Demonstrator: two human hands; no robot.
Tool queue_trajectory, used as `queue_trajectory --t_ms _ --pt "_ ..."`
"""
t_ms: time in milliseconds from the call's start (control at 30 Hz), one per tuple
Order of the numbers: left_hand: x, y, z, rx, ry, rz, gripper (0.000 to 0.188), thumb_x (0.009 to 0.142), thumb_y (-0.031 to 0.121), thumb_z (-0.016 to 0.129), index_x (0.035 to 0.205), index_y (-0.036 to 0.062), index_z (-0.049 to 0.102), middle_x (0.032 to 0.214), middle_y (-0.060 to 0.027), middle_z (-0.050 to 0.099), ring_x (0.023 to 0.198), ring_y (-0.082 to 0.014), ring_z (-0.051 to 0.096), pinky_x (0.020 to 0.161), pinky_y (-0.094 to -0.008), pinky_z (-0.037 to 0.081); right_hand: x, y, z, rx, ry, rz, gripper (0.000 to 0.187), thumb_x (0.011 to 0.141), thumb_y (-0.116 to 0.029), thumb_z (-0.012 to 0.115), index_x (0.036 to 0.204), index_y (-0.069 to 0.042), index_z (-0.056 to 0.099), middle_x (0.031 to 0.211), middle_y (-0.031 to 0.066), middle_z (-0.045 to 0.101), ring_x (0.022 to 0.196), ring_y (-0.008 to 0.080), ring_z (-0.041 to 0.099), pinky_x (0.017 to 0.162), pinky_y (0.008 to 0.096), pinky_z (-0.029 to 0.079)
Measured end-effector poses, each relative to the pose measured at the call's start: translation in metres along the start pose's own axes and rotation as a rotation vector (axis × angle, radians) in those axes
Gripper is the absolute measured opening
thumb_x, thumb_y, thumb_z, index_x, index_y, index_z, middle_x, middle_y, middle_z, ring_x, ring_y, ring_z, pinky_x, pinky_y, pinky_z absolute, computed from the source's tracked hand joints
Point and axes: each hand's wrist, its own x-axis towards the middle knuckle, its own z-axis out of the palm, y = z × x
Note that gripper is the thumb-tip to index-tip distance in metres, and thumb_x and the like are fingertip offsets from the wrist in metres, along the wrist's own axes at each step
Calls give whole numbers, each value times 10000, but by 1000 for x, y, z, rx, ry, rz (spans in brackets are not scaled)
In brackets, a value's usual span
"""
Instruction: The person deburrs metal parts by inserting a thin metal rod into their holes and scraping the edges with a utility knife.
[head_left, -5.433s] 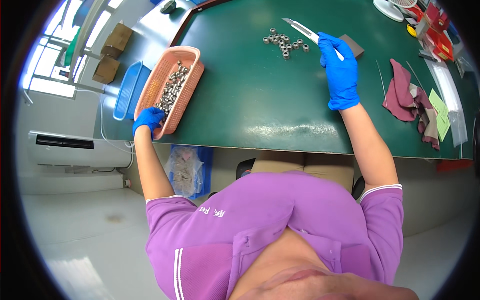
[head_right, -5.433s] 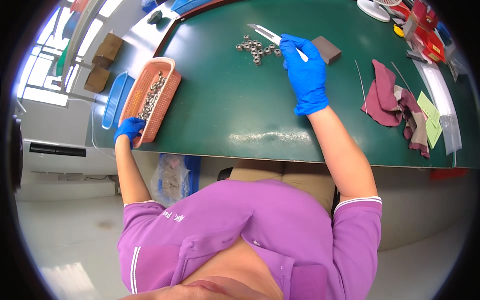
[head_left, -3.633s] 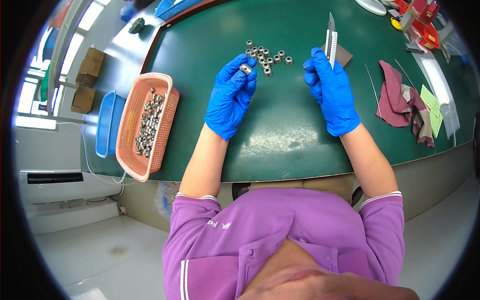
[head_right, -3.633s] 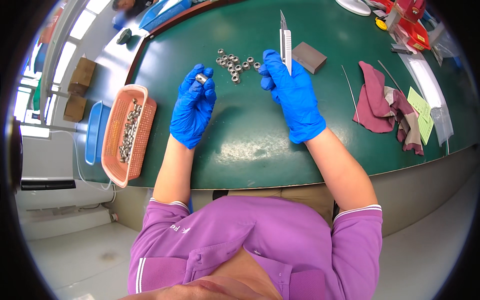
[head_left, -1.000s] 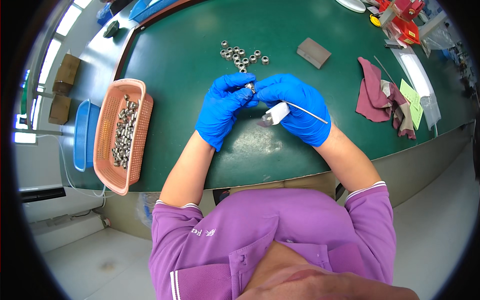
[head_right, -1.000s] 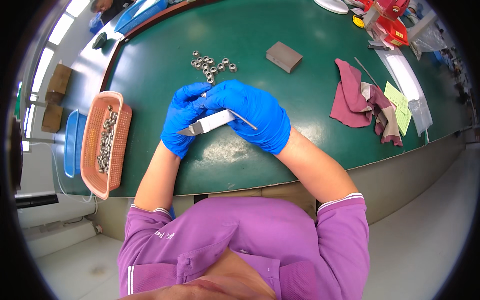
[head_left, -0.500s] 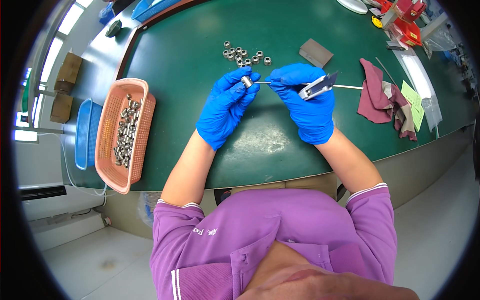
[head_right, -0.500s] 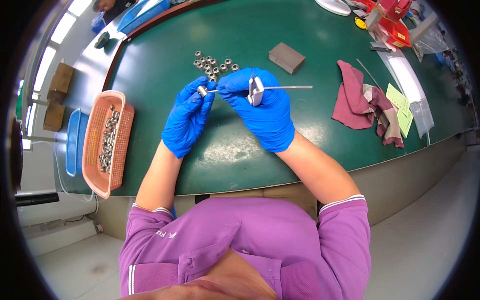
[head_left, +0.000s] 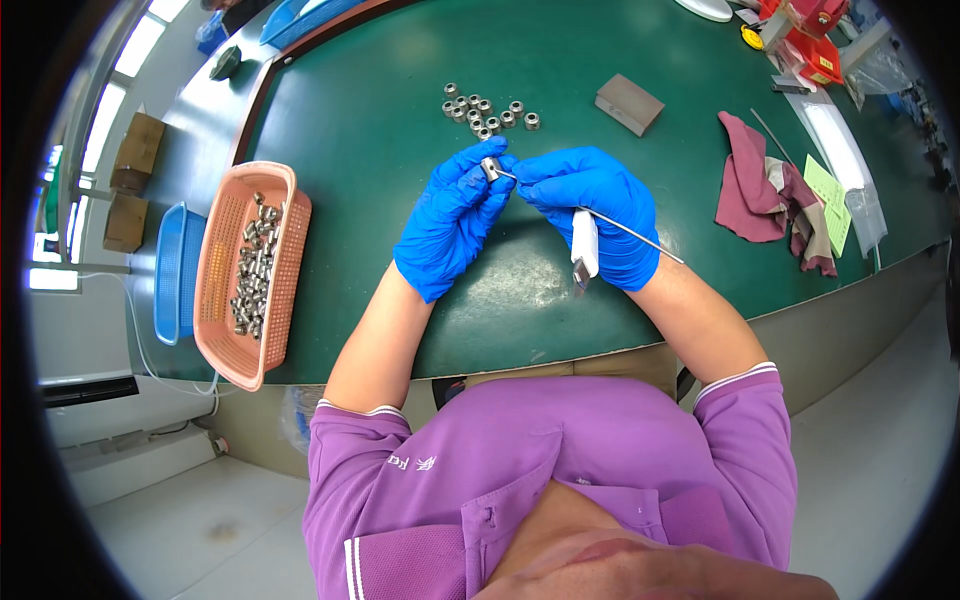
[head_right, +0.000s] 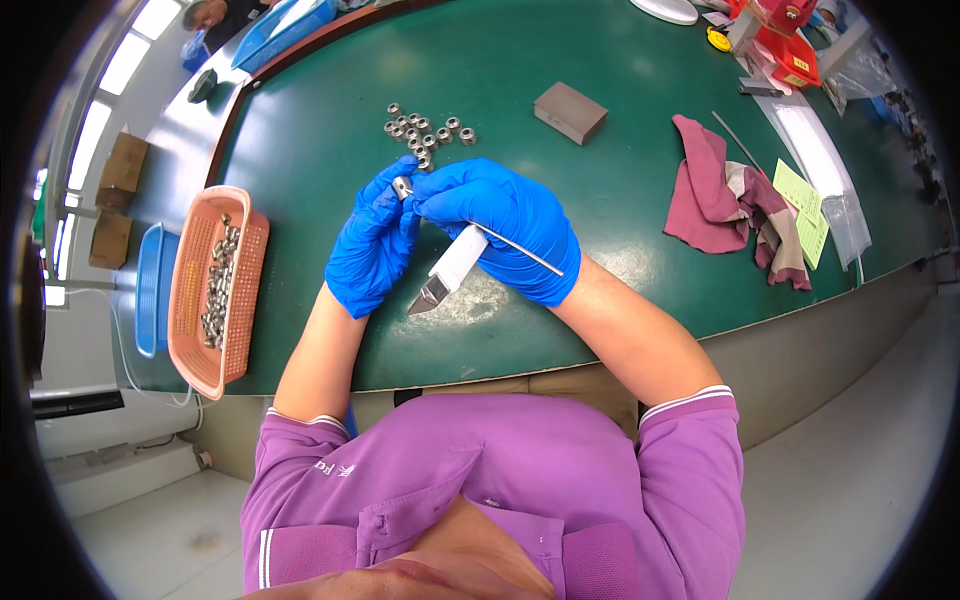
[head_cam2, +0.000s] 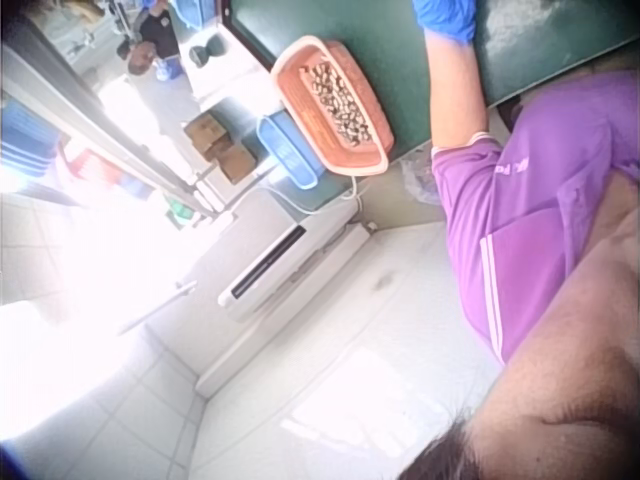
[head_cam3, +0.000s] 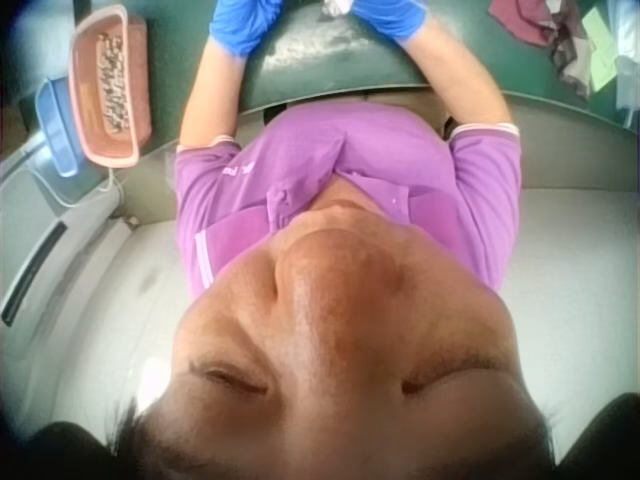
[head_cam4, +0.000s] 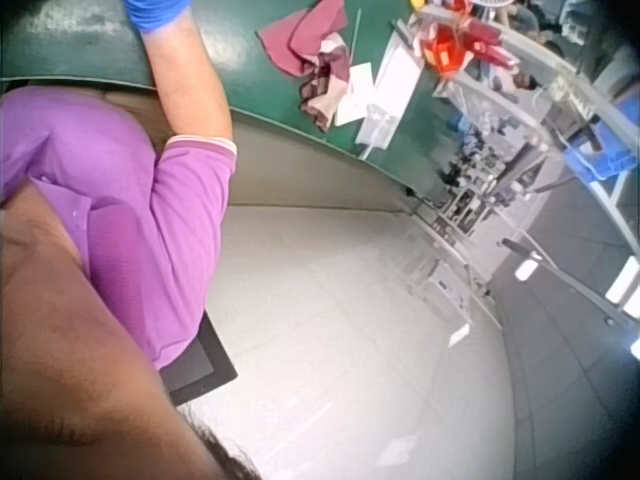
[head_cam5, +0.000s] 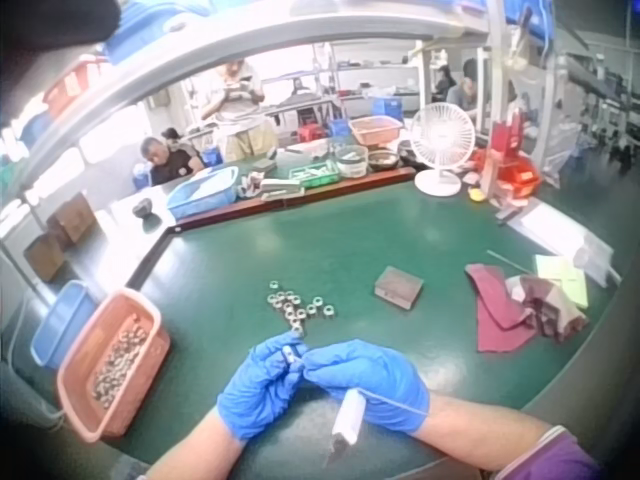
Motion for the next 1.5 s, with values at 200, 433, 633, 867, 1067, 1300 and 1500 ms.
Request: queue_trajectory --t_ms 200,433,633,867,1067,1300,1500 --pt "1 0 0 53 26 -5 296 892 64 561 1179 -1 521 1045 -99 605 950 -147 614 834 -218 535 4 4 -1 -255 -19 -363 196 756 51 616 939 -16 625 952 143 628 777 165 603 633 247 477" --pt "1 -3 -6 266 25 33 327 861 95 616 1176 45 546 1035 -79 621 888 -132 621 772 -237 539 7 0 -1 -398 -4 -349 221 733 60 656 912 -58 604 884 96 632 797 211 616 685 293 493" --pt "4 1 2 240 138 75 320 868 72 596 1181 35 537 1075 -101 612 923 -157 623 821 -259 538 5 1 -3 -279 127 -420 182 731 66 681 868 -37 618 869 102 618 772 198 617 686 289 494" --pt "1 -1 1 248 79 64 329 864 72 601 1184 28 536 1083 -116 612 941 -170 621 836 -265 536 8 6 -3 -210 117 -369 157 785 12 654 926 -46 615 883 88 612 794 198 603 706 288 481" --pt "1 -1 5 294 96 61 335 864 78 601 1188 22 537 1066 -110 616 929 -168 622 836 -269 535 7 10 -2 -266 99 -328 169 810 -20 627 971 -67 604 898 82 601 817 219 593 731 295 469" --pt "0 -3 2 328 82 18 345 853 100 625 1182 29 551 1026 -91 628 897 -165 624 780 -262 531 8 12 -1 -304 92 -267 162 816 -33 609 975 -59 589 899 93 591 819 232 592 736 306 471" --pt "0 -3 2 340 63 18 338 843 114 642 1163 33 569 978 -80 634 855 -160 619 730 -251 516 8 9 0 -295 62 -195 83 835 -3 608 911 -29 588 873 76 589 803 173 574 711 286 463"
